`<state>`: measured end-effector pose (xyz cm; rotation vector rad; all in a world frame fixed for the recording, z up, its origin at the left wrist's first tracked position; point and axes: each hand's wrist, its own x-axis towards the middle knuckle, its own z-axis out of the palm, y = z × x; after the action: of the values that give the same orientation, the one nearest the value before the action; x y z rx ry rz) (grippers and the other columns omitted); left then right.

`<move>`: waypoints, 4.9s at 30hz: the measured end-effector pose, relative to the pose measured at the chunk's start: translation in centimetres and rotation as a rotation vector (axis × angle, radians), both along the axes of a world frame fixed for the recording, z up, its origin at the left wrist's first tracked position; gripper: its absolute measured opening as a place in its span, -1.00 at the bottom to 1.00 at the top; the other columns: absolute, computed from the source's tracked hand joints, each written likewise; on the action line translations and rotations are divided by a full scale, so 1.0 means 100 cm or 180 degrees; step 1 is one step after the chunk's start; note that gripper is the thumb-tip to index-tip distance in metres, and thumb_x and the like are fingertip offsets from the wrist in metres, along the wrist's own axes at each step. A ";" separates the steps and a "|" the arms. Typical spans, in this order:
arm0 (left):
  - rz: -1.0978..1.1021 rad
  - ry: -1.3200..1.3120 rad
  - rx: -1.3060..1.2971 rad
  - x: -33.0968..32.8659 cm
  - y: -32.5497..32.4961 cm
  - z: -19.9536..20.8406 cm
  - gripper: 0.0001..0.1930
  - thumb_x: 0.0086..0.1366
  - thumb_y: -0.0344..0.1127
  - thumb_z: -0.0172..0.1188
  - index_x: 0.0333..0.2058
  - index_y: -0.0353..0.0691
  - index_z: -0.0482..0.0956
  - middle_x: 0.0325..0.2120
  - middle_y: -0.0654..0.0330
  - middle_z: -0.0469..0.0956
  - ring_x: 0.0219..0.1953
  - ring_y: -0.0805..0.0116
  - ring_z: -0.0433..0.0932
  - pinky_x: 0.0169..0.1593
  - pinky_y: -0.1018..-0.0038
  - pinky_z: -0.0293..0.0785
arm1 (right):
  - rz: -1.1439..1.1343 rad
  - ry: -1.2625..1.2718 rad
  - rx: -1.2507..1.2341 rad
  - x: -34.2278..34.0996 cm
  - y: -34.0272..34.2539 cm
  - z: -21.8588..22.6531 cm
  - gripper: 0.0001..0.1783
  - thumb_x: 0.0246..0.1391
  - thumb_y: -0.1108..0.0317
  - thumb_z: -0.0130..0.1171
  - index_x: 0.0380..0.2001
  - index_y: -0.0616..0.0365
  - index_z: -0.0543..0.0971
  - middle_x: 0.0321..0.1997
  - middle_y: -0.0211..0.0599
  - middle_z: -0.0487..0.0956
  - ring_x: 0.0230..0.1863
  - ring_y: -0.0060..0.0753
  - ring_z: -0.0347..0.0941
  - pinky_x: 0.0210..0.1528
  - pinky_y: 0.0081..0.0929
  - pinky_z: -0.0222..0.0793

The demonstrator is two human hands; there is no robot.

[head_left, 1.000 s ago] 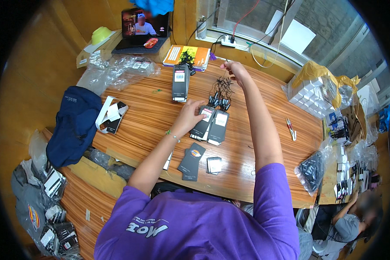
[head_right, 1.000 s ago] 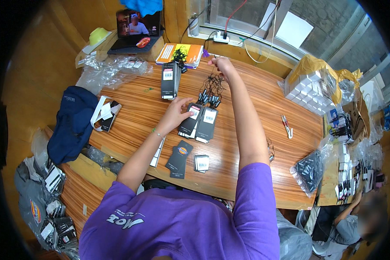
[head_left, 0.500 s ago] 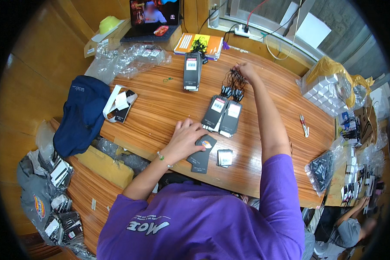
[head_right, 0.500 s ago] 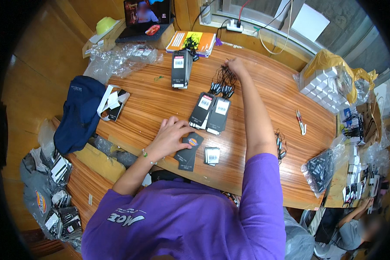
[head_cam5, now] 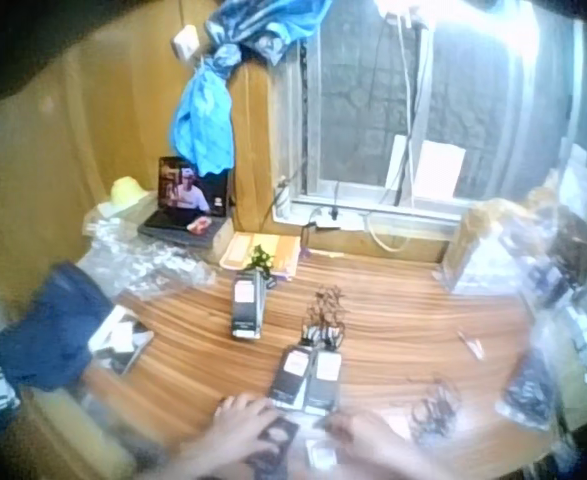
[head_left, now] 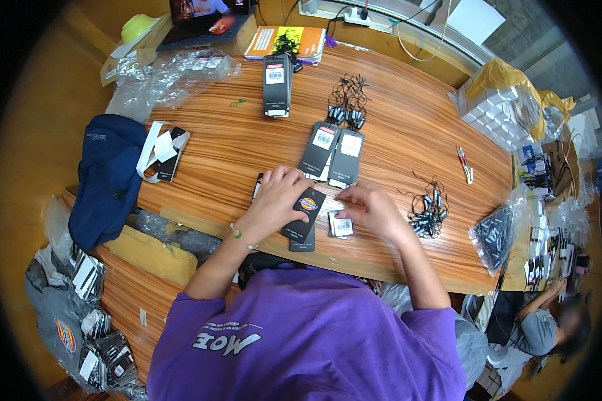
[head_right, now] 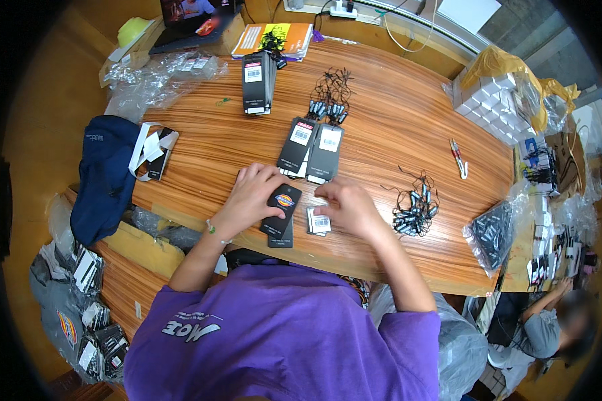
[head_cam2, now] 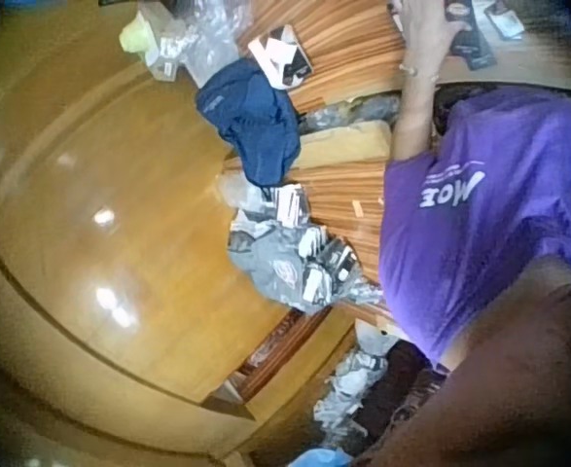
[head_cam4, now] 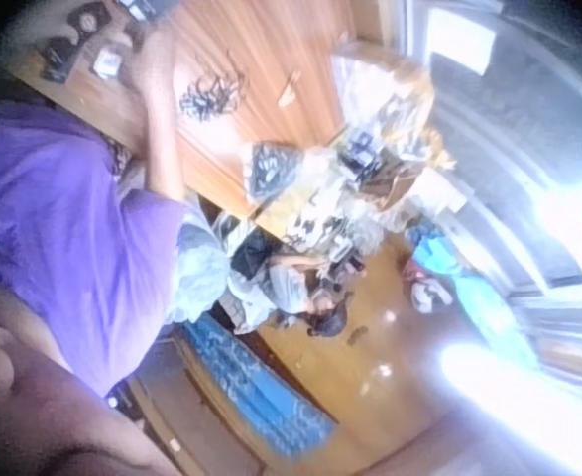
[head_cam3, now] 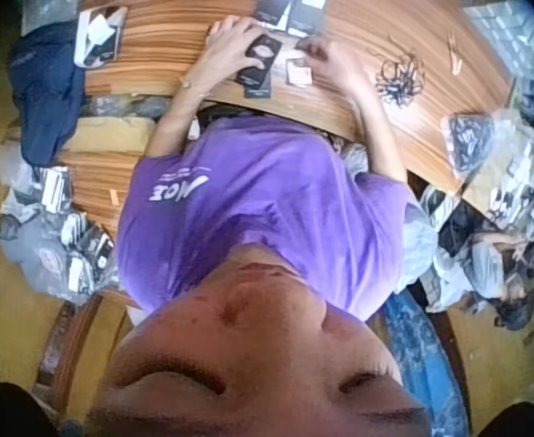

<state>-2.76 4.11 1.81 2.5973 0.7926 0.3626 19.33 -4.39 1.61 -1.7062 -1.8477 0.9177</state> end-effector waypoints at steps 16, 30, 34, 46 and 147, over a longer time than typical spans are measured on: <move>0.0773 -0.1505 -0.3070 -0.013 -0.010 -0.016 -0.68 0.08 -0.57 0.18 -0.14 -0.28 0.45 -0.57 0.41 0.37 -0.54 0.76 0.28 -0.48 0.77 0.23 | -0.0880 0.0561 0.0091 -0.009 -0.026 -0.028 -0.80 -0.27 0.51 0.31 -0.47 0.25 0.54 -0.48 -0.27 0.45 -0.51 -0.41 0.32 -0.43 -0.51 0.27; 0.0622 -0.1986 -0.3598 0.023 -0.038 -0.012 -0.64 0.09 -0.58 0.17 -0.08 -0.33 0.43 -0.38 0.16 0.56 -0.33 0.58 0.50 -0.27 0.69 0.43 | -0.1270 0.1817 0.0272 -0.038 -0.028 -0.012 -0.68 -0.16 0.50 0.28 -0.27 0.16 0.45 -0.62 -0.60 0.35 -0.57 -0.77 0.21 -0.52 -0.77 0.15; 0.0689 -0.2227 -0.3495 0.024 -0.039 -0.010 -0.64 0.10 -0.62 0.13 -0.08 -0.37 0.42 -0.32 0.14 0.55 -0.27 0.56 0.50 -0.18 0.66 0.43 | -0.1682 0.1610 0.0764 -0.015 -0.031 -0.008 -0.71 -0.08 0.43 0.22 -0.23 0.16 0.45 -0.60 -0.51 0.41 -0.53 -0.68 0.29 -0.45 -0.69 0.22; 0.0576 -0.2136 -0.3554 0.023 -0.032 -0.016 -0.75 0.13 -0.58 0.13 -0.18 -0.38 0.41 -0.38 0.16 0.55 -0.28 0.52 0.53 -0.16 0.64 0.44 | -0.2520 -0.0635 0.0762 0.132 -0.067 -0.034 -0.88 -0.10 0.46 0.18 -0.44 0.22 0.48 -0.50 -0.25 0.48 -0.42 -0.35 0.40 -0.37 -0.47 0.30; -0.0317 -0.2302 -0.1132 0.094 -0.030 0.051 -0.83 -0.03 -0.55 0.25 -0.37 -0.33 0.60 -0.48 0.15 0.54 -0.43 0.40 0.53 -0.38 0.56 0.47 | -0.2222 0.1198 0.2234 0.005 -0.032 0.031 -0.91 -0.15 0.49 0.24 -0.53 0.28 0.54 -0.43 -0.28 0.51 -0.36 -0.43 0.38 -0.28 -0.57 0.25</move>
<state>6.68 1.12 6.87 1.9459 0.4146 0.9572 19.83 -7.63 4.72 -1.4198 -1.0126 0.2232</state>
